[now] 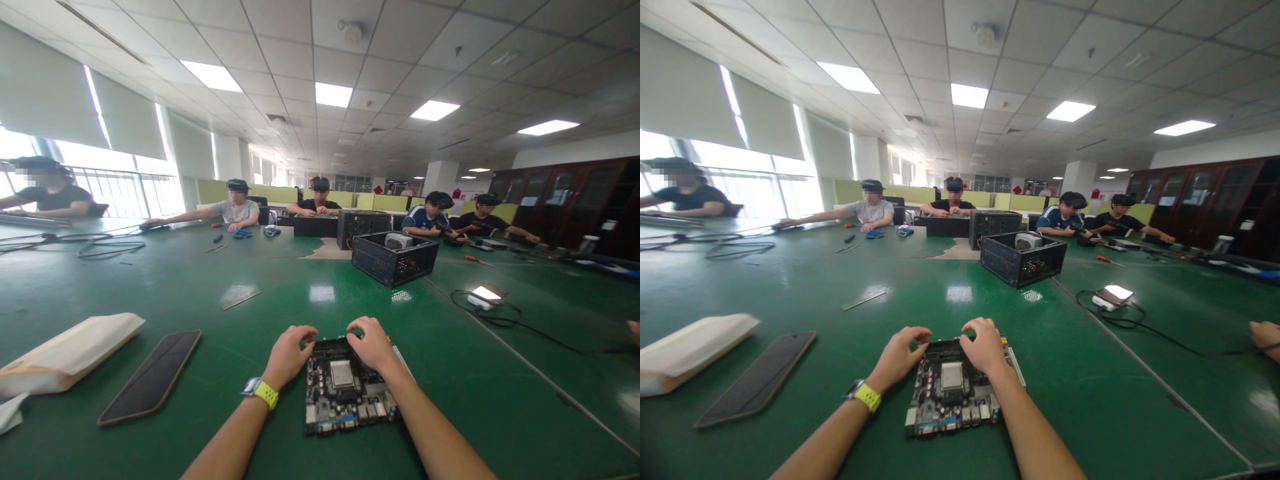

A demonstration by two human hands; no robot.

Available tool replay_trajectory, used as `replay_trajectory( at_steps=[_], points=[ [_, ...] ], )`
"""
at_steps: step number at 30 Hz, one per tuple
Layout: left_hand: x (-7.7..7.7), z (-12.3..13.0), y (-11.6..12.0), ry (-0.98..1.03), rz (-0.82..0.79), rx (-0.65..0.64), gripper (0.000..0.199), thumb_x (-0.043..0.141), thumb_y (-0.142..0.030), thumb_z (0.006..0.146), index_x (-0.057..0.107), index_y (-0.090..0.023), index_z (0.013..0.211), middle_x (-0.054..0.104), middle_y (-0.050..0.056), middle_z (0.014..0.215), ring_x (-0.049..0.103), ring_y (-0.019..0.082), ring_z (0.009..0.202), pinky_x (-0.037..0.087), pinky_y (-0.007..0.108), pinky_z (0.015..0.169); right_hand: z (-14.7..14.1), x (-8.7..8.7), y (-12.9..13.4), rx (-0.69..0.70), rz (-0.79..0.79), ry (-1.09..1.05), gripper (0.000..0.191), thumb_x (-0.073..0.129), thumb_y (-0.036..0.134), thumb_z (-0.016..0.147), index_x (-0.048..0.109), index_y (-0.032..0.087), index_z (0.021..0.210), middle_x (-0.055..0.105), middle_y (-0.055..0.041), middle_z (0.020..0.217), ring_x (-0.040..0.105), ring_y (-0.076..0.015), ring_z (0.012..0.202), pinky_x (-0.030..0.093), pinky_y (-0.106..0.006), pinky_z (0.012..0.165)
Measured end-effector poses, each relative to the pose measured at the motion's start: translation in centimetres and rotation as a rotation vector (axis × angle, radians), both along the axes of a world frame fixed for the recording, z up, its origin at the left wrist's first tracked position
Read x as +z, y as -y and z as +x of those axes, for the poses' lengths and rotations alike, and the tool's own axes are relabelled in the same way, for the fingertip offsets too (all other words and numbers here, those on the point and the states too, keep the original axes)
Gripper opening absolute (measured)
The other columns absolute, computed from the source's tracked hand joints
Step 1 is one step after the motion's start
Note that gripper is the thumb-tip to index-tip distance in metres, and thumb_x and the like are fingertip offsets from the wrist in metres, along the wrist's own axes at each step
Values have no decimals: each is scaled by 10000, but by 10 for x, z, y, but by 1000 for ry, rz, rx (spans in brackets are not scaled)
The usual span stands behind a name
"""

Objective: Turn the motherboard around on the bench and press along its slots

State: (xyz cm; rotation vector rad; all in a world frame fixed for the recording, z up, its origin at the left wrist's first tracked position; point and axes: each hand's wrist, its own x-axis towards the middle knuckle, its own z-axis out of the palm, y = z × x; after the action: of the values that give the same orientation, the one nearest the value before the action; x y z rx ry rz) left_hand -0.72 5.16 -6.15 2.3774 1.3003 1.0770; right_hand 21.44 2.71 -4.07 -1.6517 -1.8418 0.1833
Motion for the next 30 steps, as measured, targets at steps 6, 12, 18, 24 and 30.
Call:
replay_trajectory(
  at_steps=[6,12,18,24,30],
  points=[
    [1,1,2,6,9,2,208,600,-159,752,675,-210,939,700,26,854,623,214,850,483,322,779,-21,31,36,408,-1,69,221,566,394,818,685,211,784,677,-2,790,571,-144,772,383,-234,714],
    [1,1,0,35,28,34,184,578,-233,804,665,-205,964,696,35,893,618,213,867,484,329,804,-61,25,73,555,-52,394,518,528,701,726,713,233,850,714,-33,776,617,-191,704,384,-264,652],
    [2,-3,-5,72,61,99,183,533,-262,832,658,-194,948,690,43,877,618,207,841,483,336,801,-76,15,78,534,-58,539,366,497,508,795,731,227,792,718,-67,713,638,-230,649,398,-293,598],
    [2,-5,-5,79,74,118,191,522,-289,838,663,-196,926,695,46,877,625,204,818,488,328,770,-45,19,55,335,-201,379,217,562,378,706,733,278,795,723,-18,757,641,-202,703,379,-262,587],
    [1,-5,-6,83,73,109,211,511,-312,844,672,-198,921,700,44,869,637,204,815,489,321,748,21,20,15,-140,-302,259,154,580,268,664,723,285,718,722,-26,815,649,-221,797,379,-270,602]
  ],
)
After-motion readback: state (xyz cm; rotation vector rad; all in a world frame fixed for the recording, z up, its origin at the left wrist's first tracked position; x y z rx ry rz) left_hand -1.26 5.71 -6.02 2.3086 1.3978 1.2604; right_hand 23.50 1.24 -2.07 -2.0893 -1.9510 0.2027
